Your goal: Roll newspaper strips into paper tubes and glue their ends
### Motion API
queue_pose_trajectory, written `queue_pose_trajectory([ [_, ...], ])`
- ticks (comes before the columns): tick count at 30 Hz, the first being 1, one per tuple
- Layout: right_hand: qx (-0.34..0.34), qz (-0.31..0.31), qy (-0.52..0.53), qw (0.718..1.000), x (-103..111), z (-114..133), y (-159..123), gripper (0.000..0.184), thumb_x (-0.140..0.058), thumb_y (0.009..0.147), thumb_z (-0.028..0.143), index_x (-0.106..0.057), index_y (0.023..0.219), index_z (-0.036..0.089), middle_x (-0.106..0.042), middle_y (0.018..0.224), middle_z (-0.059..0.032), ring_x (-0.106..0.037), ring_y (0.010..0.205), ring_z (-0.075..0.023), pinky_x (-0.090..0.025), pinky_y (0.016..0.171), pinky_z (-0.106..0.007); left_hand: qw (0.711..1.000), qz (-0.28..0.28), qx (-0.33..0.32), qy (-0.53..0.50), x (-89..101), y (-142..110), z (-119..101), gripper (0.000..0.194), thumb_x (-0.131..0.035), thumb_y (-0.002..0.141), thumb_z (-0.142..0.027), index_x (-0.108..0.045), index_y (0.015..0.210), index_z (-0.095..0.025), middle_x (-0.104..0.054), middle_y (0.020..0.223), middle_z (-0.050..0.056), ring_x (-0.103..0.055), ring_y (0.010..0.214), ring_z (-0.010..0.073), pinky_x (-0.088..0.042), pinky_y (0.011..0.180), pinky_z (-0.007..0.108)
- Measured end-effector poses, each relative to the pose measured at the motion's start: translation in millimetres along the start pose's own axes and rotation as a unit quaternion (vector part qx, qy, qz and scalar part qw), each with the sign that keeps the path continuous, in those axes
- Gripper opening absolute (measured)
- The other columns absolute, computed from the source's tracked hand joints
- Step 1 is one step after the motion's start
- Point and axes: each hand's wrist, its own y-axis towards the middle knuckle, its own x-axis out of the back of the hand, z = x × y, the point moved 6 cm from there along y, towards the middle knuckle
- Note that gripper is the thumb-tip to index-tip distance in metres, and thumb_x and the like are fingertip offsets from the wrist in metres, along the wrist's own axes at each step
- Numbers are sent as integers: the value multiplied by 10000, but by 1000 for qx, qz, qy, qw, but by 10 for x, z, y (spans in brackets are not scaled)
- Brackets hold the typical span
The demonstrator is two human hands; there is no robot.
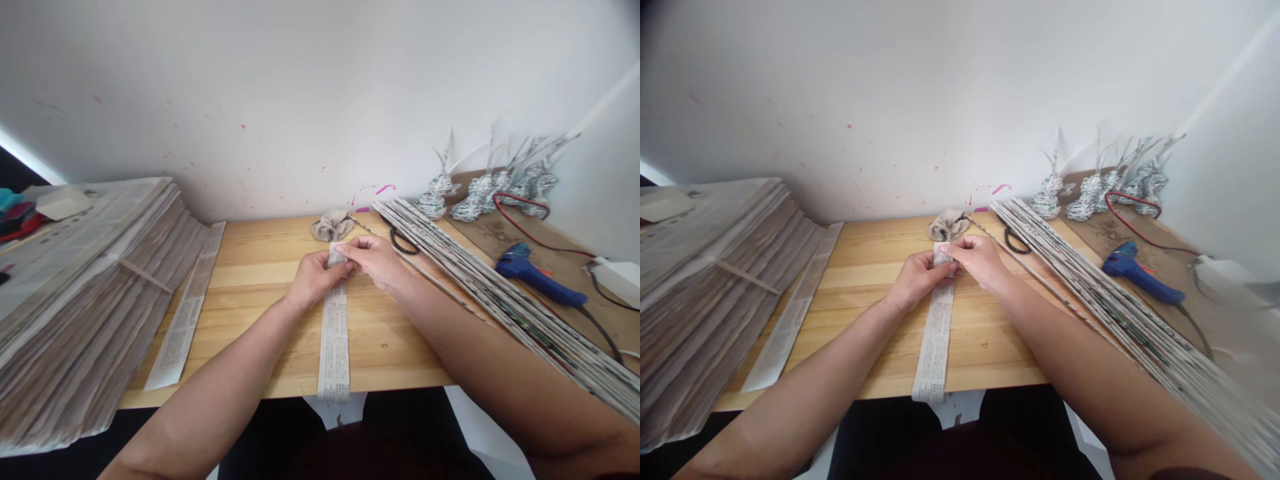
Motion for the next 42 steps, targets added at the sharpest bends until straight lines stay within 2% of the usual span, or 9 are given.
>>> queue_pose_trajectory([
  [6, 33, 6, -32, 999, 12, 36, 3, 321, -782, 671, 457, -633, 660, 172, -609, 593, 9, -523, 501, -97, -416, 463, -237, 999, -13, 10, -30, 9, 0, -4, 325, -777, 682, -409, -701, 788, -112, -697, 756, 71, -650, 702, 151, -552, 672, 279],
  [10, 50, 81, -79, 992, 7, 101, -2, 277, -766, 706, 406, -738, 849, 171, -649, 637, 5, -534, 504, -92, -430, 485, -236, 997, -6, 37, -64, 9, -13, -8, 329, -791, 668, -397, -694, 808, -114, -684, 732, 56, -642, 670, 142, -539, 594, 246],
  [13, 35, 110, -77, 990, -8, 91, -11, 253, -756, 712, 374, -746, 849, 161, -671, 646, -15, -567, 504, -116, -472, 510, -268, 996, -8, 52, -69, 11, -20, -3, 311, -788, 677, -369, -694, 826, -113, -687, 749, 58, -646, 679, 138, -536, 580, 233],
  [17, 31, 67, -55, 996, 1, 54, -4, 220, -761, 698, 365, -720, 780, 165, -660, 616, -17, -574, 483, -134, -487, 474, -280, 996, 7, 45, -83, -15, -22, -7, 299, -777, 697, -354, -691, 843, -108, -686, 754, 58, -658, 732, 136, -552, 678, 252],
  [20, 9, 45, -38, 998, -6, 18, -3, 243, -782, 664, 375, -697, 747, 163, -639, 575, -7, -572, 463, -135, -497, 452, -282, 996, 10, 44, -77, -22, -17, 12, 323, -799, 673, -342, -695, 875, -114, -693, 785, 53, -656, 731, 130, -543, 678, 246],
  [25, -14, 31, -17, 999, -31, 2, -22, 279, -816, 618, 379, -658, 698, 163, -623, 550, 0, -571, 449, -129, -486, 414, -262, 998, -9, 36, -46, -4, -4, 31, 284, -804, 654, -320, -691, 808, -110, -686, 738, 48, -642, 675, 125, -530, 629, 236],
  [31, -20, 25, -21, 999, -26, -15, -28, 315, -809, 630, 418, -620, 689, 173, -594, 531, 11, -530, 410, -119, -457, 387, -264, 996, 26, 49, -69, -44, -22, 19, 267, -766, 699, -315, -689, 861, -117, -685, 786, 56, -642, 698, 125, -509, 569, 205],
  [35, -25, 17, -11, 999, -9, -14, -22, 308, -811, 624, 413, -613, 682, 184, -582, 517, 19, -524, 404, -121, -447, 381, -265, 995, 29, 47, -84, -54, -23, 25, 260, -767, 700, -288, -667, 864, -112, -682, 796, 54, -651, 720, 126, -533, 647, 228],
  [42, -20, 1, 11, 1000, -16, -18, -9, 301, -824, 611, 378, -615, 651, 166, -621, 588, 10, -558, 467, -106, -458, 407, -233, 1000, -12, -5, 25, -9, -6, 22, 242, -772, 679, -323, -663, 793, -140, -663, 728, 29, -613, 647, 135, -528, 625, 259],
])
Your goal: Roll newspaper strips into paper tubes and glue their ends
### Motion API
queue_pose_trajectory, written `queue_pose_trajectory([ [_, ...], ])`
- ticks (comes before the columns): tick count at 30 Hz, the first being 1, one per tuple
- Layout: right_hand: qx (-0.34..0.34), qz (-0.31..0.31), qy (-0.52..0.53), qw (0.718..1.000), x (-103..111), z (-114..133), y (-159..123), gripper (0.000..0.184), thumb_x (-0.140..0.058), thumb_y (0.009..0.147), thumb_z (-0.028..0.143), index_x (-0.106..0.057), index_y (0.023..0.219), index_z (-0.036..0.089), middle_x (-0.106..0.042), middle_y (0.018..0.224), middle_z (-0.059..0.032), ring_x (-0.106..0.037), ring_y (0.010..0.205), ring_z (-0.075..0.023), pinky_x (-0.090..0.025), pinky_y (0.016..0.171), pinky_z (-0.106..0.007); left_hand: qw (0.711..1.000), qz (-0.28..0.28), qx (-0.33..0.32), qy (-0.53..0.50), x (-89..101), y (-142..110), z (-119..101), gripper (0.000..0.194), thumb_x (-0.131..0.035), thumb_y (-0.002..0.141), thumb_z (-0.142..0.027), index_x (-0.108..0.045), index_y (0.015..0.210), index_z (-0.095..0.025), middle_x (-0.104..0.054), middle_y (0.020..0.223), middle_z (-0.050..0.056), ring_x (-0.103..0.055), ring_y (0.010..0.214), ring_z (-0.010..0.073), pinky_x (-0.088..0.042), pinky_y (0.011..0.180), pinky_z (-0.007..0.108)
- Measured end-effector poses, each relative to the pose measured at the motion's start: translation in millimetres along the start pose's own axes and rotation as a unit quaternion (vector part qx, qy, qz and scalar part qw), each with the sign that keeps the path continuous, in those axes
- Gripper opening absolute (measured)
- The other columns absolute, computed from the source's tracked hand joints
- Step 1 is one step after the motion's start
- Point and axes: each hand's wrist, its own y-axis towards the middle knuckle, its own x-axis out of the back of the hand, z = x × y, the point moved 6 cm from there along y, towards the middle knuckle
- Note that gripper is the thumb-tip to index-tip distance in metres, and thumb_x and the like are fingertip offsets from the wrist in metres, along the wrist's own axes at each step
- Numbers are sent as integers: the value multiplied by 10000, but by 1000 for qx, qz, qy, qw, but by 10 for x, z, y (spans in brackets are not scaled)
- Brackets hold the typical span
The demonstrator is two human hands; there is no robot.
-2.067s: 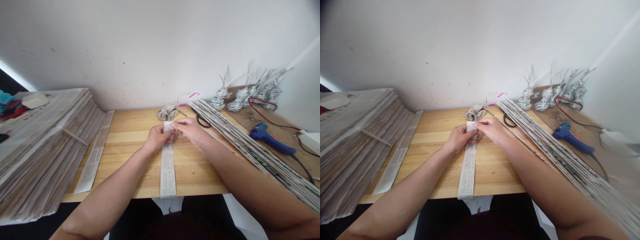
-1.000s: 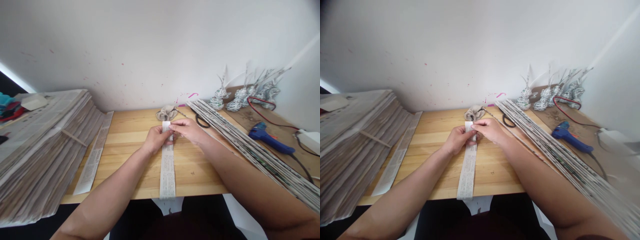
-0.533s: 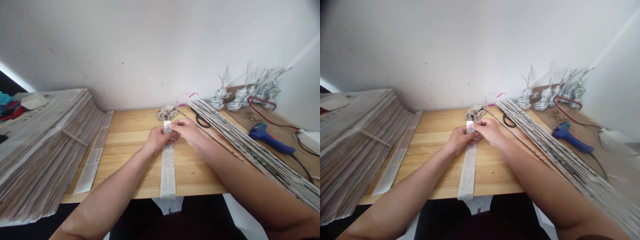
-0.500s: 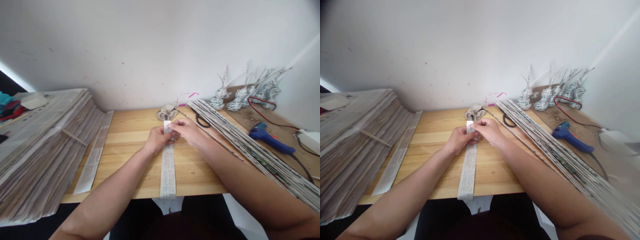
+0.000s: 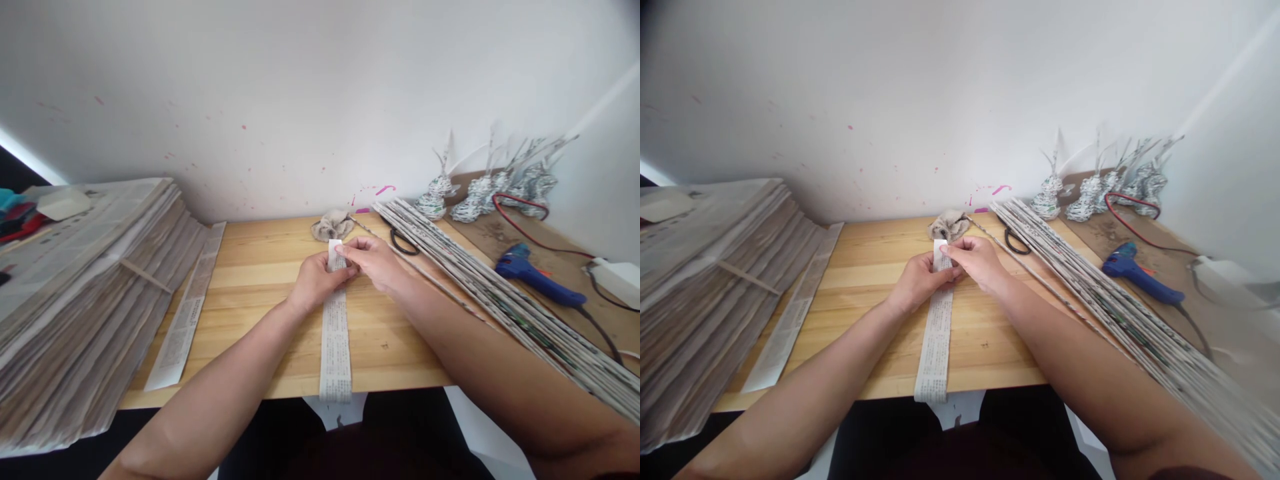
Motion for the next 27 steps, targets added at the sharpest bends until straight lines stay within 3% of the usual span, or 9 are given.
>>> queue_pose_trajectory([
  [5, -3, 17, 5, 1000, -40, 10, -38, 362, -813, 624, 455, -588, 667, 174, -581, 528, 28, -543, 432, -126, -459, 384, -259, 999, 4, 26, -33, -12, -21, -25, 237, -716, 732, -348, -660, 794, -126, -668, 723, 43, -623, 661, 137, -531, 634, 267],
  [9, 2, 34, -19, 999, -43, 35, -29, 404, -755, 688, 524, -550, 627, 181, -518, 498, 44, -479, 400, -92, -359, 359, -215, 996, 40, 50, -63, -37, -40, -36, 239, -714, 743, -338, -667, 819, -117, -672, 727, 51, -633, 687, 132, -526, 643, 252],
  [12, 35, 22, -54, 998, 38, 46, 34, 388, -690, 750, 556, -613, 684, 181, -480, 512, 49, -423, 424, -77, -271, 370, -205, 994, 38, 70, -73, -15, -41, -34, 209, -710, 752, -306, -665, 814, -111, -674, 727, 58, -639, 684, 132, -527, 636, 246],
  [14, 82, -2, -116, 990, 127, 66, 83, 366, -622, 815, 539, -686, 786, 180, -530, 568, 27, -457, 483, -95, -306, 421, -219, 992, 15, 91, -83, 24, -36, -21, 193, -712, 748, -277, -662, 823, -106, -684, 734, 69, -651, 682, 140, -534, 635, 251],
  [16, 151, -28, -226, 962, 193, 113, 114, 336, -546, 883, 461, -729, 884, 179, -627, 682, -18, -544, 601, -135, -400, 534, -249, 990, 2, 101, -97, 49, -28, -18, 190, -718, 742, -263, -657, 817, -100, -689, 734, 79, -660, 677, 147, -536, 626, 248],
  [19, 228, -59, -408, 882, 184, 174, 147, 331, -500, 910, 345, -715, 1089, 167, -700, 895, -82, -616, 782, -193, -459, 722, -305, 989, 3, 101, -106, 57, -17, -18, 189, -725, 738, -255, -660, 811, -93, -693, 730, 84, -664, 672, 147, -535, 609, 236],
  [23, 214, -46, -586, 780, -1, 177, 314, 581, -570, 856, 396, -532, 1355, 103, -660, 1127, -181, -617, 965, -283, -456, 800, -351, 990, 2, 101, -100, 59, -12, -7, 187, -723, 742, -242, -677, 850, -96, -704, 741, 82, -666, 667, 137, -536, 605, 224],
  [25, 195, -25, -636, 747, -111, 169, 437, 535, -555, 864, 369, -554, 1332, 109, -634, 1200, -200, -595, 1053, -308, -445, 818, -355, 990, 1, 96, -100, 65, -6, -7, 180, -721, 744, -239, -675, 845, -97, -705, 735, 81, -668, 670, 138, -541, 610, 226],
  [27, 183, -11, -652, 736, -185, 163, 548, 349, -502, 894, 312, -689, 1131, 137, -677, 1113, -177, -615, 1017, -290, -438, 805, -340, 990, -5, 91, -103, 83, 4, -4, 172, -722, 741, -235, -672, 829, -96, -704, 725, 82, -670, 667, 142, -547, 613, 232],
])
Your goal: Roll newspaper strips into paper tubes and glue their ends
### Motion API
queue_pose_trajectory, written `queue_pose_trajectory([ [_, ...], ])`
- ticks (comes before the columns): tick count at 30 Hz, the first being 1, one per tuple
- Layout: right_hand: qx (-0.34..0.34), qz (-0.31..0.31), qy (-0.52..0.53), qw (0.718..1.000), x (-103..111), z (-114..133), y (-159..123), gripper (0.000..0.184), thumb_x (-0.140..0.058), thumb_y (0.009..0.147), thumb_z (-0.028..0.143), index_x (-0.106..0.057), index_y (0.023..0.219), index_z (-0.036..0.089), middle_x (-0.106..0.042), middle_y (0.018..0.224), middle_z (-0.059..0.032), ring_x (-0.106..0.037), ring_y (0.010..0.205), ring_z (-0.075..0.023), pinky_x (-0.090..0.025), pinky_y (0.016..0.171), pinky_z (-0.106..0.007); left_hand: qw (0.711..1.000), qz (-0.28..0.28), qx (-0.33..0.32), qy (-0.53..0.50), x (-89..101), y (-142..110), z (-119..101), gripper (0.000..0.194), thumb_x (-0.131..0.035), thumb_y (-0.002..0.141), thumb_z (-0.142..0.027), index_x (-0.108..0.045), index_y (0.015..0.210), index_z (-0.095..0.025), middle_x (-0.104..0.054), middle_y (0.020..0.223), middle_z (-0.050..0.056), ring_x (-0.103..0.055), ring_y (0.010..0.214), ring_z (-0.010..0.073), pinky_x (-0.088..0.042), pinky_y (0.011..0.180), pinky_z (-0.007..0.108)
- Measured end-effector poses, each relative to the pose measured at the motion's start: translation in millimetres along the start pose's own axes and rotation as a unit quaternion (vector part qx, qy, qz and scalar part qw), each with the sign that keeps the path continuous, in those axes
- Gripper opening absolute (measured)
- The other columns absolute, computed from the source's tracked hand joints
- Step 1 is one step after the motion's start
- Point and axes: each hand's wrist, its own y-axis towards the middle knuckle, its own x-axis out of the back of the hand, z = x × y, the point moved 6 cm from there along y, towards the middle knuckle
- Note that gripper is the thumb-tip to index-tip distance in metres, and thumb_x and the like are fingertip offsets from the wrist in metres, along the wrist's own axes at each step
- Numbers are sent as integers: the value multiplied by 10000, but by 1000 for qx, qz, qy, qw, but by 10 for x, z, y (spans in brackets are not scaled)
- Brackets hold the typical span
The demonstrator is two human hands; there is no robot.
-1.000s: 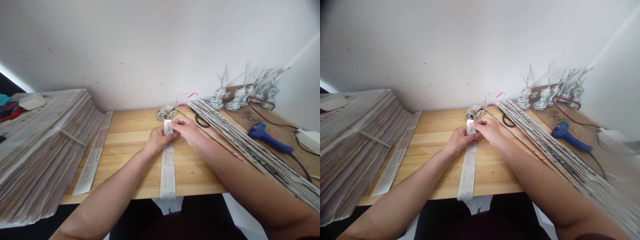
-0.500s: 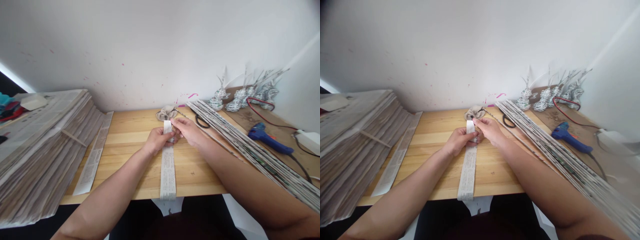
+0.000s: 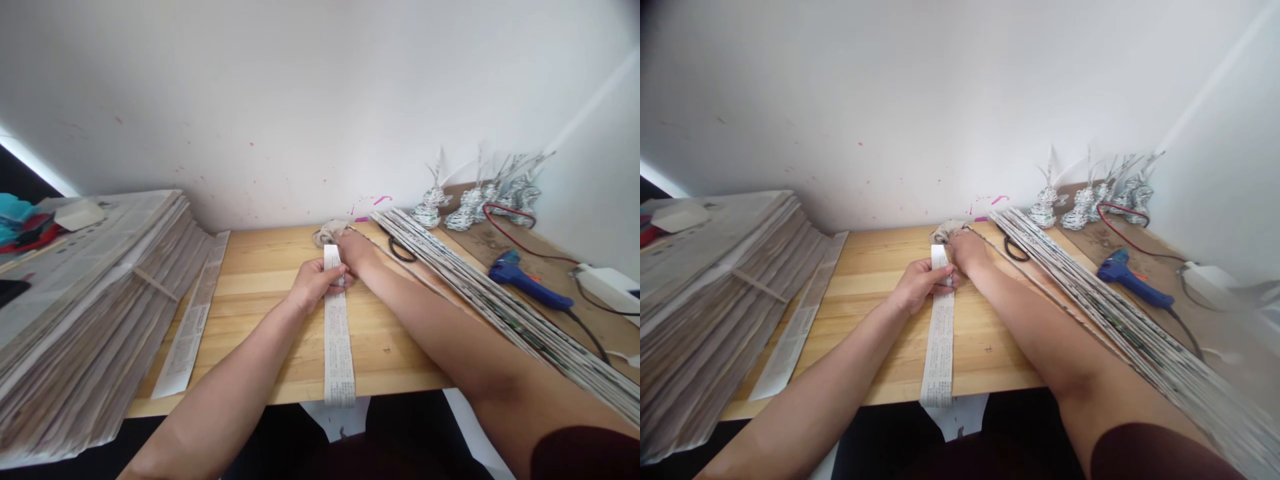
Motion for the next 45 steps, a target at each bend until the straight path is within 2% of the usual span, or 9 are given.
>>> queue_pose_trajectory([
  [3, -17, -7, 5, 1000, -29, -30, 88, 303, -474, 904, 302, -741, 846, 169, -716, 925, -136, -646, 881, -256, -436, 733, -324, 1000, -10, -7, -5, 31, 20, -7, 168, -724, 739, -232, -663, 810, -93, -700, 719, 86, -669, 657, 145, -549, 603, 234],
  [6, -77, -35, 86, 993, -11, -171, 56, 231, -604, 829, 377, -734, 872, 191, -721, 849, -84, -649, 798, -227, -432, 680, -307, 1000, -11, -8, -12, 41, 31, -16, 158, -715, 745, -227, -653, 800, -93, -695, 720, 88, -666, 654, 145, -552, 606, 242],
  [10, -122, -81, 259, 955, 108, -303, -134, 315, -709, 730, 469, -699, 817, 167, -706, 770, -60, -635, 714, -192, -446, 661, -293, 1000, -4, -4, -21, 38, 32, -22, 164, -711, 751, -234, -652, 807, -92, -688, 715, 83, -662, 651, 143, -553, 610, 249],
  [15, -72, 46, 467, 880, 169, -161, -436, 365, -573, 835, 510, -686, 817, 164, -664, 697, -37, -557, 577, -139, -421, 544, -266, 1000, 27, 0, -12, -5, 7, -16, 227, -720, 747, -267, -691, 906, -107, -689, 727, 60, -658, 661, 133, -542, 617, 239],
  [19, -4, 62, 442, 895, 287, -13, -563, 359, -610, 818, 506, -686, 749, 162, -620, 640, 3, -528, 583, -116, -388, 559, -247, 999, 29, 13, 7, -27, -21, 5, 228, -743, 722, -283, -694, 853, -103, -702, 719, 74, -668, 686, 147, -542, 636, 245],
  [25, -18, 88, 472, 877, 238, 11, -565, 385, -575, 847, 479, -595, 613, 174, -534, 465, 35, -489, 454, -103, -350, 487, -236, 998, 44, 13, 41, -52, -11, 55, 273, -757, 714, -339, -689, 853, -113, -715, 746, 80, -675, 719, 158, -541, 656, 257],
  [34, -54, 38, 452, 890, 149, -102, -555, 348, -607, 821, 486, -651, 678, 171, -617, 589, -3, -542, 525, -129, -394, 483, -247, 996, 75, 22, 47, -110, -16, 117, 251, -781, 689, -245, -687, 897, -140, -725, 821, 68, -685, 776, 147, -538, 697, 251],
  [39, -101, 25, 509, 855, 91, -121, -565, 315, -691, 751, 483, -690, 727, 168, -640, 610, -19, -555, 513, -138, -427, 451, -255, 996, 74, 15, 55, -116, -28, 106, 219, -770, 697, -231, -691, 883, -146, -722, 824, 63, -682, 791, 150, -542, 711, 264],
  [45, -137, 41, 555, 820, 37, -87, -595, 319, -737, 712, 480, -680, 737, 168, -620, 587, -4, -518, 423, -117, -425, 370, -250, 994, 71, -9, 80, -131, -39, 75, 293, -739, 740, -403, -690, 863, -142, -706, 789, 59, -660, 739, 143, -521, 647, 238],
])
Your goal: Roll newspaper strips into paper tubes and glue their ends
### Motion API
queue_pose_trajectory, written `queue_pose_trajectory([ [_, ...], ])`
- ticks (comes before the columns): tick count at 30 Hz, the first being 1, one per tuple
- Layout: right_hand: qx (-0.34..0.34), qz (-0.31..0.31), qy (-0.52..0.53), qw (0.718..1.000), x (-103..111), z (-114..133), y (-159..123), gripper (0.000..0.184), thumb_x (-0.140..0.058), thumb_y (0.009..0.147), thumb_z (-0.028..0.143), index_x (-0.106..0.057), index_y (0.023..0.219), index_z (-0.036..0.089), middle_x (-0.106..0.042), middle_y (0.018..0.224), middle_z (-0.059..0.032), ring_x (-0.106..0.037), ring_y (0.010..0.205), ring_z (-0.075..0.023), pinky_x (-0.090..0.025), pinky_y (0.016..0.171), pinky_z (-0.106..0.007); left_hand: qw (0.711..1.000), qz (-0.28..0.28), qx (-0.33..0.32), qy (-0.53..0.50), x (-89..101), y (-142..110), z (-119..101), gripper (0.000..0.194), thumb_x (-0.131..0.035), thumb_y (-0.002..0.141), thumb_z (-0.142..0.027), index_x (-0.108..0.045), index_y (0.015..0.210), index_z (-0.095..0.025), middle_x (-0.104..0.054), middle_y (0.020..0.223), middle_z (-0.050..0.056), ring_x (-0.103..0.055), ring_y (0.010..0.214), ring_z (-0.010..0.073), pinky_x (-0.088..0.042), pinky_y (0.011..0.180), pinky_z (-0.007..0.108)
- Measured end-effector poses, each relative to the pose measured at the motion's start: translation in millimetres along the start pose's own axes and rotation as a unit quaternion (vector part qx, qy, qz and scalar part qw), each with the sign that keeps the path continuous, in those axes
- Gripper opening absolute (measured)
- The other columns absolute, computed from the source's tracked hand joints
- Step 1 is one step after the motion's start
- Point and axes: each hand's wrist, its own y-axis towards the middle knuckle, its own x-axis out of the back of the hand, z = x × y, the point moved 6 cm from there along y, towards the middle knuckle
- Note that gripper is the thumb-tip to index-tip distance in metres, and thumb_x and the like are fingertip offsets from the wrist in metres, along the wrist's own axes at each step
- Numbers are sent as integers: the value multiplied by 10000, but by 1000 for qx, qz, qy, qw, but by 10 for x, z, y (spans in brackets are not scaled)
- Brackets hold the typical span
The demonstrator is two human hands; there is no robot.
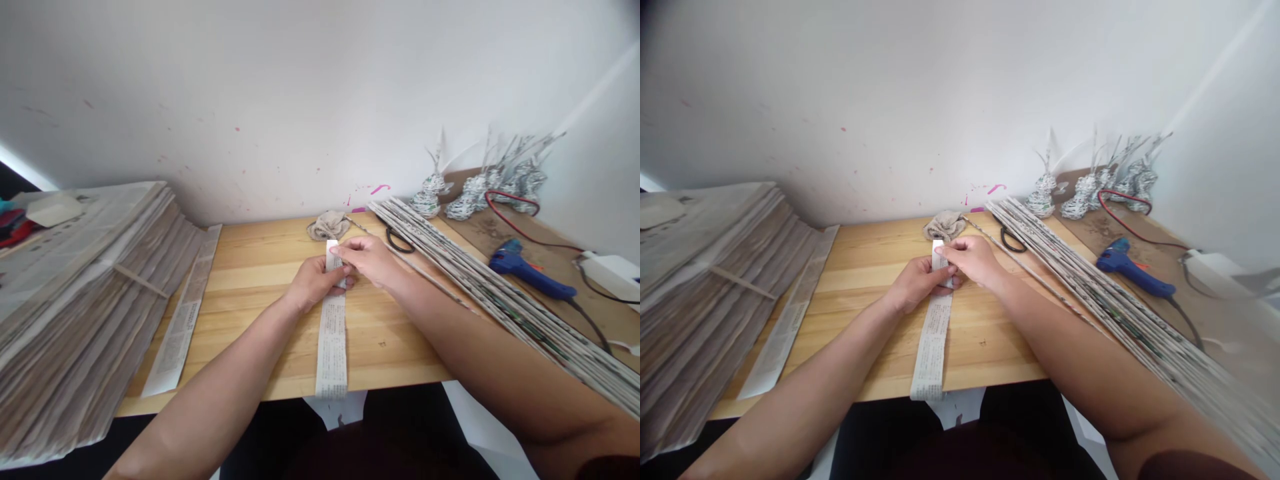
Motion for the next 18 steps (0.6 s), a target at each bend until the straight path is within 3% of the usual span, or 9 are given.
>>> queue_pose_trajectory([
  [7, 34, -2, -1, 999, -25, 74, -24, 305, -753, 705, 444, -637, 695, 162, -610, 603, 4, -522, 484, -100, -419, 406, -218, 999, -9, 14, -28, -8, -10, 17, 309, -751, 726, -418, -686, 811, -129, -700, 752, 71, -660, 709, 147, -521, 622, 238],
  [12, 2, 36, 44, 998, -54, 29, -11, 293, -767, 685, 427, -628, 742, 176, -587, 573, 28, -492, 435, -94, -389, 391, -224, 998, 7, 29, -51, -21, -14, 33, 298, -776, 704, -387, -702, 812, -119, -699, 810, 80, -664, 708, 149, -523, 586, 240],
  [18, -8, 9, 105, 994, -30, 45, 3, 355, -841, 581, 408, -603, 667, 158, -597, 602, 23, -506, 497, -79, -380, 424, -199, 998, -9, 10, -69, -12, 2, 12, 253, -793, 697, -289, -687, 822, -95, -677, 702, 57, -646, 667, 120, -547, 662, 249],
])
